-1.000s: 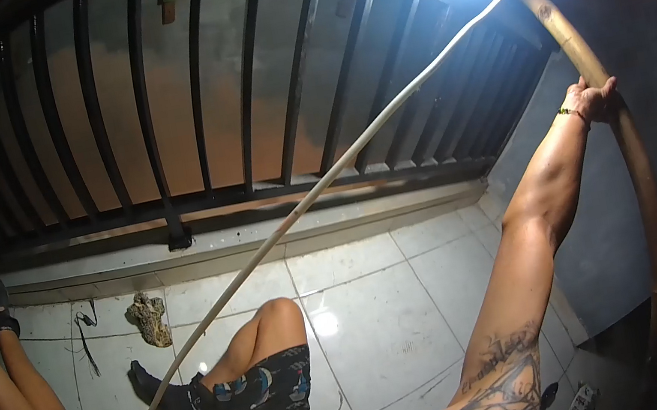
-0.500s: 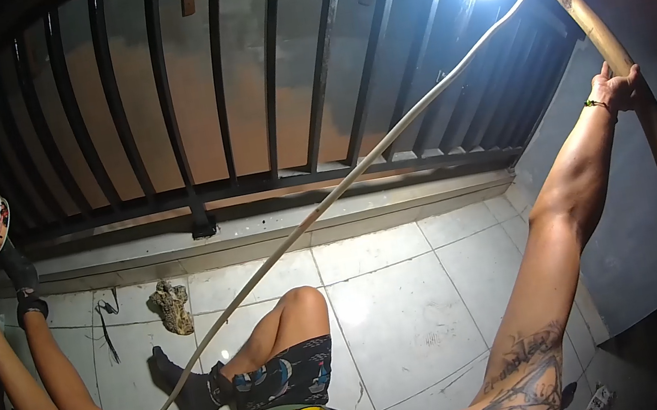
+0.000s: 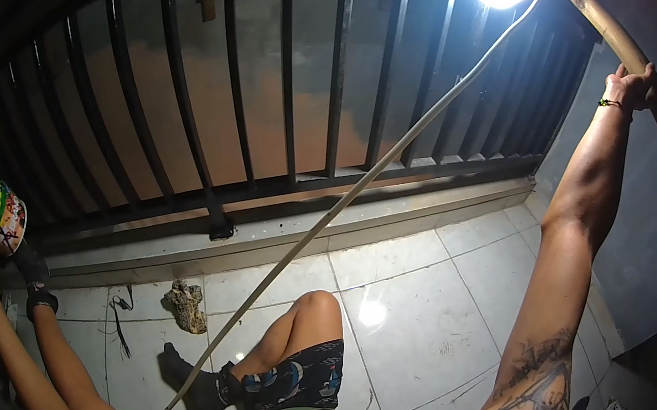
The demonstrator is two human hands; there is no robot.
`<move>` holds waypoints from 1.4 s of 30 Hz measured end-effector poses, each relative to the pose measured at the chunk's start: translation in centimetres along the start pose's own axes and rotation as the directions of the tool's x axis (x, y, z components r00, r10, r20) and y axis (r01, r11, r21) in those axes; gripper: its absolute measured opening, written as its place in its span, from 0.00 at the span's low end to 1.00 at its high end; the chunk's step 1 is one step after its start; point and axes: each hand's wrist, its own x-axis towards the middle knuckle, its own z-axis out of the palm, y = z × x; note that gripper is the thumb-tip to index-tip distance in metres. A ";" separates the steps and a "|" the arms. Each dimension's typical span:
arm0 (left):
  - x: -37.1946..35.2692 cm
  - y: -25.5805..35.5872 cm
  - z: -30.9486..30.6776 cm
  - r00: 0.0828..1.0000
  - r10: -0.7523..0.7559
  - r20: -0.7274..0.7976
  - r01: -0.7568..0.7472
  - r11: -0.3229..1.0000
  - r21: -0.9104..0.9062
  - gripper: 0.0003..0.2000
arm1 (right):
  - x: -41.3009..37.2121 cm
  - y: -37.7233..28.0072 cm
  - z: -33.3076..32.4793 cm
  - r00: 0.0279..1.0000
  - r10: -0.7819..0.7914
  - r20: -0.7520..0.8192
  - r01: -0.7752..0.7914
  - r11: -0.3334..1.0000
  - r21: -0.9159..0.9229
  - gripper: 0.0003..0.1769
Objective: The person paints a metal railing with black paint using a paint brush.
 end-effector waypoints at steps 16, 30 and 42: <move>-4.1 6.8 6.7 0.994 -0.073 0.081 0.089 0.972 -0.216 0.31 | -2.4 1.4 -0.6 0.983 0.168 0.071 -0.146 0.957 -0.250 0.41; -3.2 9.0 2.0 0.915 -0.282 0.289 0.327 0.937 -0.122 0.31 | -31.2 -11.1 -60.3 -0.216 0.933 0.289 0.806 0.337 -0.486 0.27; -2.6 20.6 9.3 0.947 -0.312 0.074 0.310 0.950 0.034 0.31 | -30.2 -13.4 -65.4 -0.424 0.805 0.416 0.779 0.558 -0.286 0.28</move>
